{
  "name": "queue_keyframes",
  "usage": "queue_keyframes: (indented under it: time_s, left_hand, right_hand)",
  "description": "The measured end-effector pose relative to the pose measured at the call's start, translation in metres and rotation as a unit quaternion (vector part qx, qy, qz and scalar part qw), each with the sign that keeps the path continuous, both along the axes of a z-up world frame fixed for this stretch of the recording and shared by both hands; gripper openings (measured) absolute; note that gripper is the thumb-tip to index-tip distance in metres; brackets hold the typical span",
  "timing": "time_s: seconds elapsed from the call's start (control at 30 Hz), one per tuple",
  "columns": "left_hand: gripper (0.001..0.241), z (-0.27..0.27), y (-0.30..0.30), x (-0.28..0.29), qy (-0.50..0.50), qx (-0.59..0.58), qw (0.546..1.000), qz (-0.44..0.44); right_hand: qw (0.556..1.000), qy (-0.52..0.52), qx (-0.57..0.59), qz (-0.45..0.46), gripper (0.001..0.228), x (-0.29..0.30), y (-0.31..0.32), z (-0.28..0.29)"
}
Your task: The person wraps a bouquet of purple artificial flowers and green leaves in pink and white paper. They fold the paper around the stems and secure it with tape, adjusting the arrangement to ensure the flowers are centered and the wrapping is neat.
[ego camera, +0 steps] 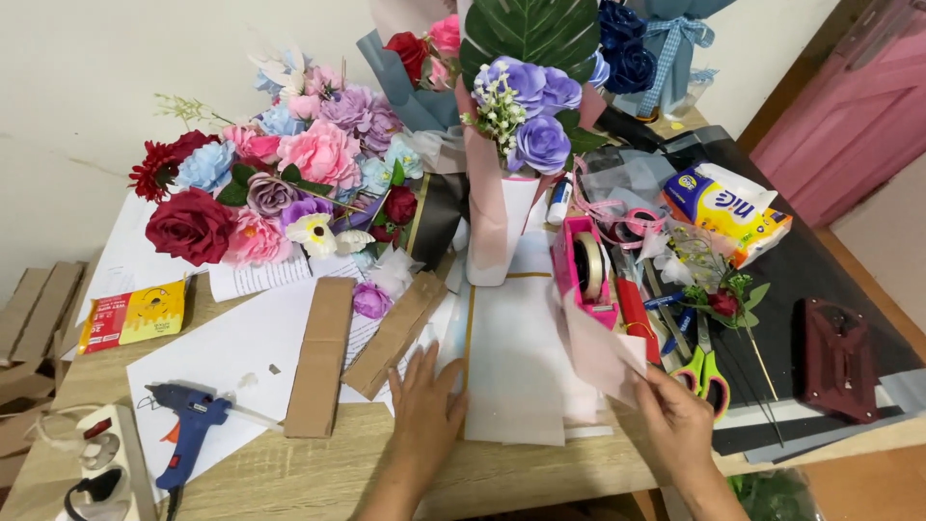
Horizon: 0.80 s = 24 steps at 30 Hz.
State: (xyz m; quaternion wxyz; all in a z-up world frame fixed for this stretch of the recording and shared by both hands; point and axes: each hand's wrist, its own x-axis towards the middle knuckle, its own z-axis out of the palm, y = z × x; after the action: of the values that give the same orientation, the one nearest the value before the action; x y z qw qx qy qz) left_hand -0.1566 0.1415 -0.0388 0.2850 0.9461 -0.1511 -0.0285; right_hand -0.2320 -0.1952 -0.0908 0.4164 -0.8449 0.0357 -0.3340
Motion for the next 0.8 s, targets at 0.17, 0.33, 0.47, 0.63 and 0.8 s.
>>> queue_keyframes:
  time_s: [0.17, 0.33, 0.47, 0.63, 0.8]
  left_hand:
    - [0.043, 0.018, -0.023, 0.006, -0.257, -0.095, 0.961, -0.036]
    - [0.059, 0.033, -0.03, 0.017, -0.114, -0.173, 0.974, -0.089]
    - [0.098, -0.023, -0.026, 0.026, -0.035, 0.069, 0.961, -0.266]
    - [0.084, -0.058, -0.004, 0.014, -0.149, 0.007, 0.954, -0.261]
    - [0.033, -0.019, -0.002, 0.014, -0.21, -0.075, 0.965, -0.137]
  right_hand:
    - [0.981, -0.019, -0.134, 0.138, 0.035, 0.019, 0.01, 0.03]
    - [0.947, -0.023, -0.214, 0.24, 0.034, 0.021, 0.038, 0.064]
    - [0.991, 0.023, -0.046, 0.122, 0.037, 0.026, 0.013, 0.021]
    - [1.0, 0.015, -0.017, -0.004, 0.031, 0.031, -0.022, 0.013]
    - [0.963, -0.123, -0.132, 0.201, 0.036, 0.043, 0.021, 0.101]
